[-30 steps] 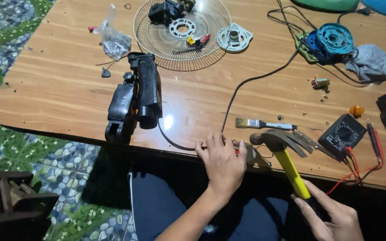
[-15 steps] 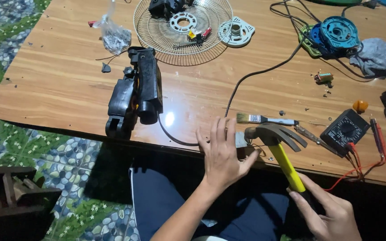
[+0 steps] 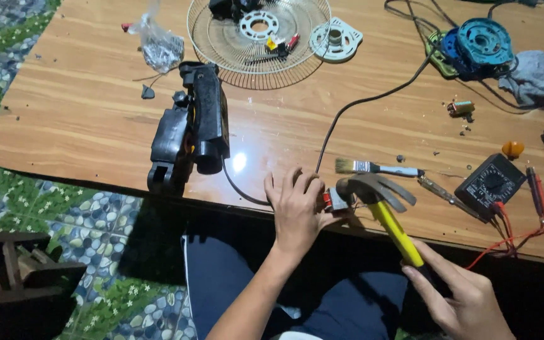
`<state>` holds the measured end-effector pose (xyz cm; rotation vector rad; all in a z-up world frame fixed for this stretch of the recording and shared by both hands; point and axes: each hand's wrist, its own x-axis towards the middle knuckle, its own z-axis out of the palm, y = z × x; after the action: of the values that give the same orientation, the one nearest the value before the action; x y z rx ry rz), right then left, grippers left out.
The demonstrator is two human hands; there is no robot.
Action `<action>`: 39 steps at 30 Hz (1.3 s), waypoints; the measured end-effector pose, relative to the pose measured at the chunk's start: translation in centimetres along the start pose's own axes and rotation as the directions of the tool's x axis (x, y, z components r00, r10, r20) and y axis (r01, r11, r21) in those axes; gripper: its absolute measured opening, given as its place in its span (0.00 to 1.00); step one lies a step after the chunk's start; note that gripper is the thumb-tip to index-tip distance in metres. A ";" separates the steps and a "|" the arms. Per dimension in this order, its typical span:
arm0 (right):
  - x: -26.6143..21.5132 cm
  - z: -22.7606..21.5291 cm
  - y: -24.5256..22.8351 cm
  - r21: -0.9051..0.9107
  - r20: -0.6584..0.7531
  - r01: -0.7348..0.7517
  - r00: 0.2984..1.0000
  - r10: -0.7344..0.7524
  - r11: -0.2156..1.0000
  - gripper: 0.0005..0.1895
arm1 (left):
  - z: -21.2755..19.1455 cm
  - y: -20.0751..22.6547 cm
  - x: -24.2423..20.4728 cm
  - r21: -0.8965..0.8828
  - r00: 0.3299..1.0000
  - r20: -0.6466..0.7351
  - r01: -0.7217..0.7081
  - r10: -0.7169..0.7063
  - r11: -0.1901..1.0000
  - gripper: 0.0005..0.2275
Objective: The person is using a hammer to tap and adjust a small electrical component on a workshop table.
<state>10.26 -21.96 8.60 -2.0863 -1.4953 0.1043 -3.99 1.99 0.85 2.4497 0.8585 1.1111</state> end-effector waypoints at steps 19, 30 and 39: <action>0.7 -0.2 -1.3 -0.004 0.014 0.097 0.995 -0.097 0.995 0.33 | -0.4 0.5 -0.3 -0.033 0.998 -0.029 0.060 -0.061 0.998 0.30; 0.9 -0.6 -3.9 0.036 -0.020 -0.123 0.992 0.124 0.992 0.29 | -0.3 -0.2 -1.1 0.116 0.998 0.050 0.028 -0.034 0.993 0.48; 0.4 -0.2 -3.2 0.017 -0.032 -0.114 0.993 0.115 0.993 0.30 | -0.2 0.1 -2.0 0.161 0.993 0.112 0.023 -0.042 0.987 0.58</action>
<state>7.78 -21.01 10.42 -2.1511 -1.3516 0.1236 -5.13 0.62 -0.12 2.5900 0.9819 0.9113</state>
